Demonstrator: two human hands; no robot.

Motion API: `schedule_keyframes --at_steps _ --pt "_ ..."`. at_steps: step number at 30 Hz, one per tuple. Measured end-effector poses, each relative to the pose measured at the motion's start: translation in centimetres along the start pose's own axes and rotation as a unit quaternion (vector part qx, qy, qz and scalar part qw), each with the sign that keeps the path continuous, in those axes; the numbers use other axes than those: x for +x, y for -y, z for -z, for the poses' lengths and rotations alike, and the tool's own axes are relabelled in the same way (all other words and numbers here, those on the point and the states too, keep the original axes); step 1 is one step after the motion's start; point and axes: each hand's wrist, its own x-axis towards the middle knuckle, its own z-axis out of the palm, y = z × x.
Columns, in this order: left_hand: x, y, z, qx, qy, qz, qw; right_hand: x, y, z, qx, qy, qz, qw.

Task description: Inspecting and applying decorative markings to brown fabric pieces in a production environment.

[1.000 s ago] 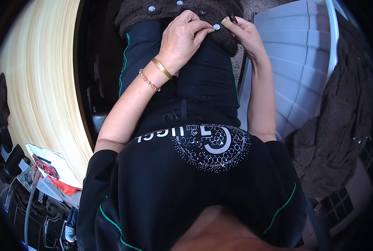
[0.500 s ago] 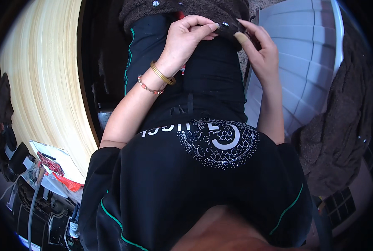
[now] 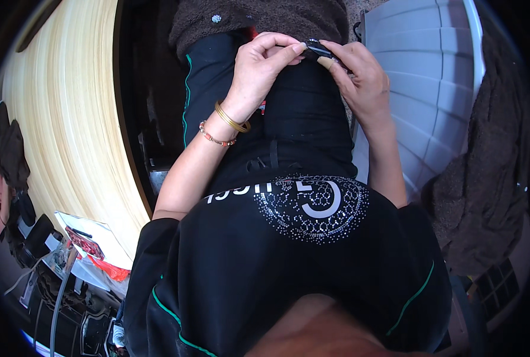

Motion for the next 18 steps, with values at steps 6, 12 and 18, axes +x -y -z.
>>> schedule_keyframes --at_steps 6,12,18 --pt "0.0 0.3 -0.4 0.011 -0.01 -0.036 0.999 0.1 -0.1 -0.2 0.002 -0.008 -0.004 1.0" --pt "0.1 -0.4 0.6 0.134 -0.004 -0.073 0.988 0.1 -0.3 -0.1 0.044 -0.003 -0.013 0.999" --pt "0.8 -2.9 6.7 0.505 -0.168 -0.237 0.813 -0.1 -0.6 0.1 0.087 0.014 -0.097 0.991"
